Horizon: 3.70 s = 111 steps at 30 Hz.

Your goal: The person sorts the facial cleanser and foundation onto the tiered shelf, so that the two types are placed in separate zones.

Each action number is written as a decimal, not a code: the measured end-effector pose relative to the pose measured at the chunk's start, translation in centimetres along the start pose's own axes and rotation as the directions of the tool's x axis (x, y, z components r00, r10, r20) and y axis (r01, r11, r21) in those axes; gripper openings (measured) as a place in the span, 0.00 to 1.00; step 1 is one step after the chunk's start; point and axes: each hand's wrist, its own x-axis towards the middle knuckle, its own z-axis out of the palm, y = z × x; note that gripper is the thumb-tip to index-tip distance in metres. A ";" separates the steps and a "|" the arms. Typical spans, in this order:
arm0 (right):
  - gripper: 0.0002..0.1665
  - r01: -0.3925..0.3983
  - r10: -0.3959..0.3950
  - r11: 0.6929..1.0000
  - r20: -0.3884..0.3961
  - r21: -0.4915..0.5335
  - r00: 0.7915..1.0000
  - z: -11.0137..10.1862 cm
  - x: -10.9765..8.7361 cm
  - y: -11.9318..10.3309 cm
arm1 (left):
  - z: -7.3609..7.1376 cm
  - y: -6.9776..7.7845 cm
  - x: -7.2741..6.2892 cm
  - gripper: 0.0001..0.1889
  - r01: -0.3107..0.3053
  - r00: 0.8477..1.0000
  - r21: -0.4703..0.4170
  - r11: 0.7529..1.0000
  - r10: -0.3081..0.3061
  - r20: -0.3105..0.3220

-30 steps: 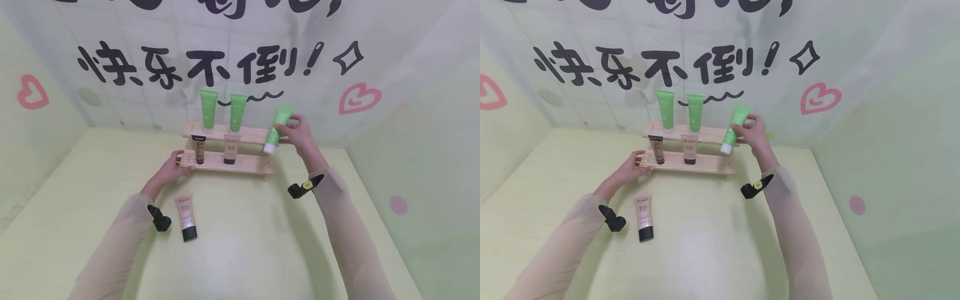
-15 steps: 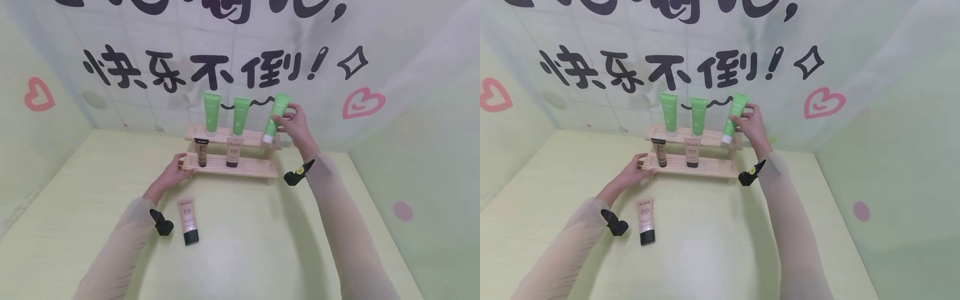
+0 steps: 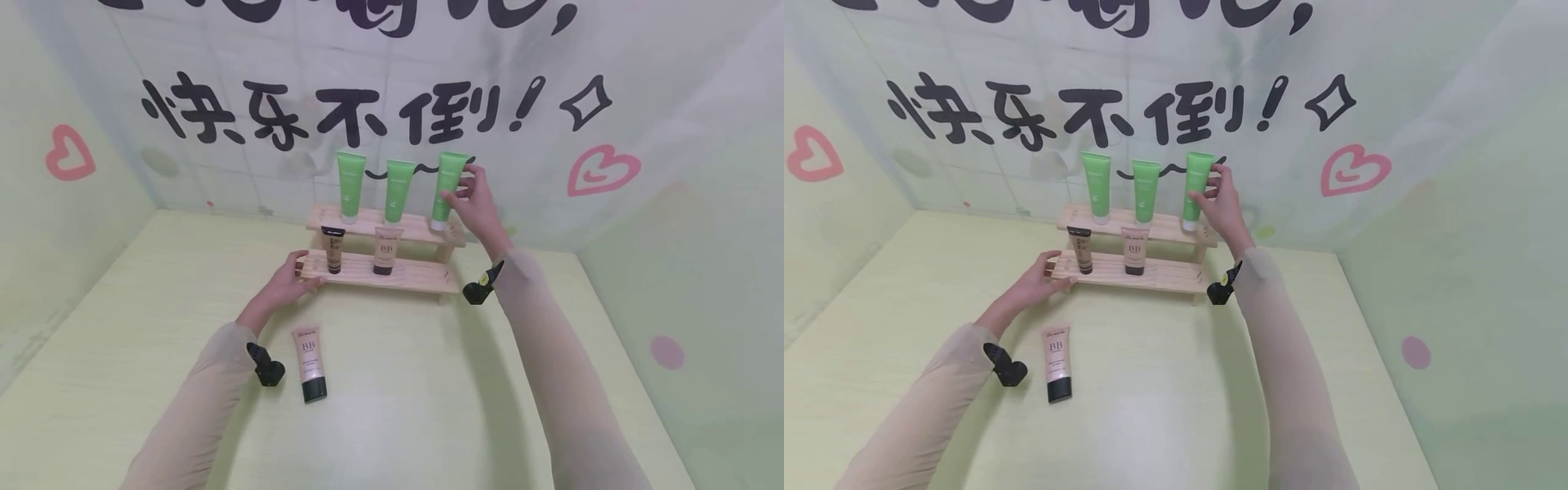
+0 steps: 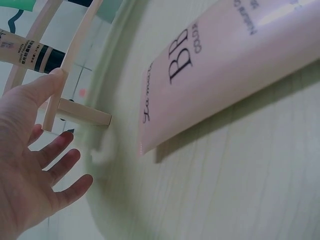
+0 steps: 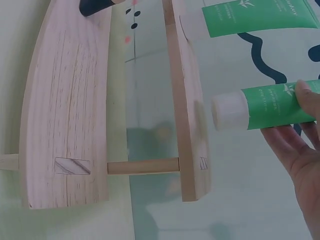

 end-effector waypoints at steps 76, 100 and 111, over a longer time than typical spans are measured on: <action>0.24 -0.211 0.324 0.946 0.720 -0.245 0.614 14.6 -14.7 0.4 | 0.2 0.0 0.0 0.44 0.016 1.000 -0.024 1.000 -0.015 0.012; 0.11 -0.123 0.318 0.934 0.625 -0.335 0.713 20.7 -18.8 -2.6 | -0.1 0.1 -0.2 0.44 0.013 1.000 -0.031 0.999 -0.013 0.006; 0.20 -0.235 0.364 0.931 0.668 -0.279 0.649 16.7 -17.8 -0.4 | 0.0 -0.2 -0.1 0.44 0.010 1.000 -0.050 0.999 -0.010 0.007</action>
